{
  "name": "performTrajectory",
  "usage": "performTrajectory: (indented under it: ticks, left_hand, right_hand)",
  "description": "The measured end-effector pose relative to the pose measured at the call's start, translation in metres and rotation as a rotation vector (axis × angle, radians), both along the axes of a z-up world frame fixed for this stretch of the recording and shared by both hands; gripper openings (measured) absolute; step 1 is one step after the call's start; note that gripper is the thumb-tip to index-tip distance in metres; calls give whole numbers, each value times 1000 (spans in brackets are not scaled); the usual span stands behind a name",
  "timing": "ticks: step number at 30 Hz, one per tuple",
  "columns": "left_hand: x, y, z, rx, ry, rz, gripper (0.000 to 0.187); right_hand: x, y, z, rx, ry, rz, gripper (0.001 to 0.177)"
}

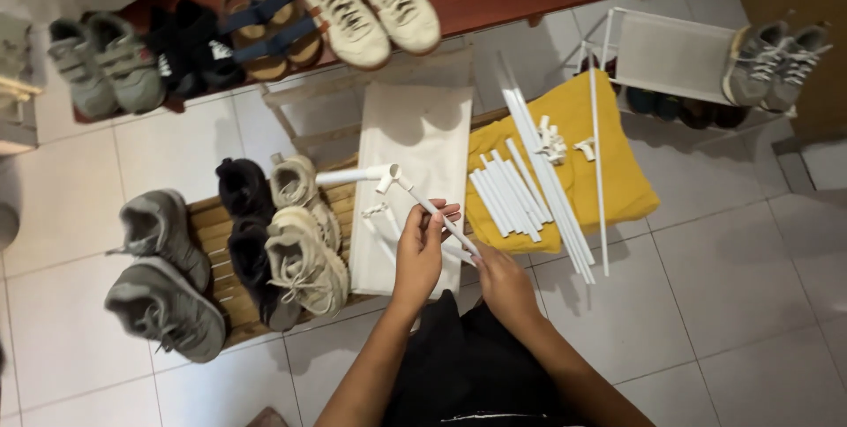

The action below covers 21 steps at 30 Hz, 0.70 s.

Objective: Tying a shoelace and then assembling a plastic shoe rack by connecting tubes and joints

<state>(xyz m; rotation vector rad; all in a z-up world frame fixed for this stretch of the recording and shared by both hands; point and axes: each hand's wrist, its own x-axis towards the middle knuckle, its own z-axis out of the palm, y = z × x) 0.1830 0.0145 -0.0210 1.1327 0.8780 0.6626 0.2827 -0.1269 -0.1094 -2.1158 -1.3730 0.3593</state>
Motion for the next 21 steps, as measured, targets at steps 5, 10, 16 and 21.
performTrajectory:
  ticks: [5,10,16,21]
  left_hand:
    - [33,-7,6,54,72,-96,32]
    - [54,-15,-26,52,235,-236,44]
    - [58,-28,-56,31,383,-378,42]
    - [56,-38,-59,-7,486,-407,32]
  right_hand:
    - [42,-26,-19,-32,72,-105,31]
    - [86,-40,-13,-24,116,-134,32]
    - [153,-59,-32,-108,148,-227,34]
    - [212,-62,-35,-200,290,-347,35]
